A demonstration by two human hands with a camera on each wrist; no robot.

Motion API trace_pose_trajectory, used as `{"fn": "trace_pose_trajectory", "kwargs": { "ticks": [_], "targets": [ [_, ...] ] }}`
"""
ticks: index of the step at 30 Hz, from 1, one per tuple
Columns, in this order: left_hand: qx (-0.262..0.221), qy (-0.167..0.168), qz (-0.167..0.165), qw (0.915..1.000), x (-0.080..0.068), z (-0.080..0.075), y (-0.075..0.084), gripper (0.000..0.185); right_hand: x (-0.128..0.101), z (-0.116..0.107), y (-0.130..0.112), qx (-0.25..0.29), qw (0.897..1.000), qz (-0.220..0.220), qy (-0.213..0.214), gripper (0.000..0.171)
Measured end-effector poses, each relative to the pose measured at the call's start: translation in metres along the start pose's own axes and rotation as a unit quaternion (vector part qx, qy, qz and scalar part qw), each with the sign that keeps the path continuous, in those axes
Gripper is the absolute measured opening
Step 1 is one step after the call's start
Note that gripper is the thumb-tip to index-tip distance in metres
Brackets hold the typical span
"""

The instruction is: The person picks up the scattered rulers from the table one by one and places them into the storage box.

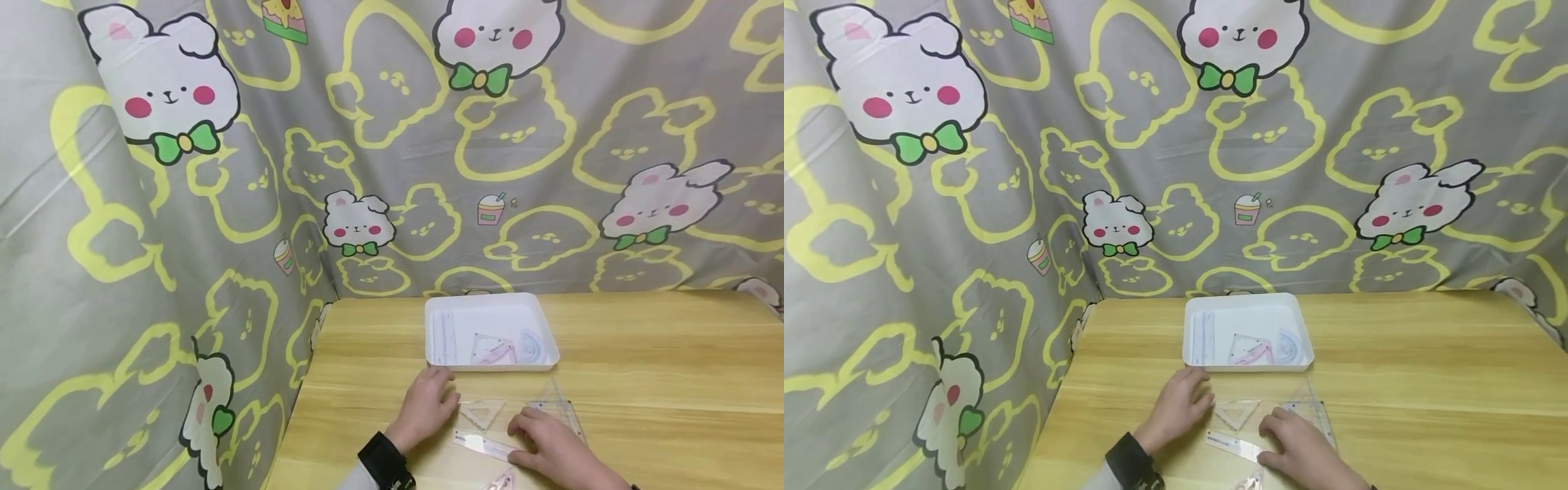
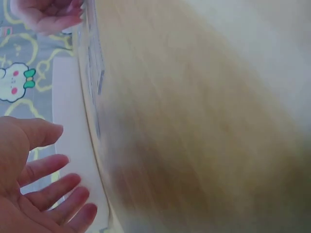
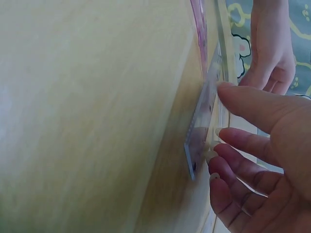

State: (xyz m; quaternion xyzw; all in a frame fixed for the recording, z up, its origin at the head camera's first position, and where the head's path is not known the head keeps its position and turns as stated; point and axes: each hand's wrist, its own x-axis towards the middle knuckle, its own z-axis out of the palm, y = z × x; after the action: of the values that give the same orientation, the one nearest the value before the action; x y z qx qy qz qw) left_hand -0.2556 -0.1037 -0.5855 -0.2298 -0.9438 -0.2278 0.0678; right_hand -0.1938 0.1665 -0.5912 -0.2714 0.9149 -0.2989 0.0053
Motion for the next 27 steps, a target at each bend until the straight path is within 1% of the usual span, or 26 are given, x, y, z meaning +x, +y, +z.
{"fn": "trace_pose_trajectory", "kwargs": {
  "ticks": [2,4,6,8,10,12,17,19,21,27],
  "targets": [
    [-0.009,-0.007,-0.001,0.9999,-0.001,0.001,-0.001,0.029,0.0,0.002,-0.002,0.0,1.0,0.014,-0.009,0.033],
    [-0.027,-0.025,0.008,0.9993,-0.003,0.001,0.0,0.026,0.0,0.003,-0.003,0.004,1.0,0.025,-0.016,0.032],
    [-0.042,-0.05,0.028,0.9975,-0.008,0.002,0.003,0.024,-0.001,0.003,-0.004,0.004,0.999,0.03,-0.016,0.032],
    [-0.047,-0.082,0.057,0.9939,-0.012,0.003,0.007,0.023,-0.002,0.002,-0.004,0.001,1.0,0.027,-0.014,0.033],
    [-0.039,-0.107,0.085,0.9899,-0.017,0.004,0.011,0.025,-0.003,0.001,-0.004,-0.004,1.0,0.02,-0.01,0.033],
    [-0.027,-0.126,0.105,0.9861,-0.02,0.004,0.015,0.03,-0.002,0.001,-0.005,-0.006,1.0,0.019,-0.008,0.033],
    [-0.009,-0.167,0.135,0.9766,-0.024,0.003,0.023,0.04,-0.001,-0.001,-0.006,-0.01,1.0,0.021,-0.009,0.034],
    [-0.004,-0.181,0.143,0.9731,-0.024,0.002,0.025,0.039,-0.002,0.0,-0.007,-0.007,1.0,0.022,-0.01,0.034],
    [-0.001,-0.187,0.144,0.9716,-0.024,0.001,0.027,0.034,-0.003,0.002,-0.007,-0.001,1.0,0.022,-0.013,0.033],
    [-0.005,-0.187,0.133,0.9734,-0.027,0.002,0.034,0.026,-0.008,0.005,-0.007,-0.013,1.0,0.007,0.003,0.032]
  ]
}}
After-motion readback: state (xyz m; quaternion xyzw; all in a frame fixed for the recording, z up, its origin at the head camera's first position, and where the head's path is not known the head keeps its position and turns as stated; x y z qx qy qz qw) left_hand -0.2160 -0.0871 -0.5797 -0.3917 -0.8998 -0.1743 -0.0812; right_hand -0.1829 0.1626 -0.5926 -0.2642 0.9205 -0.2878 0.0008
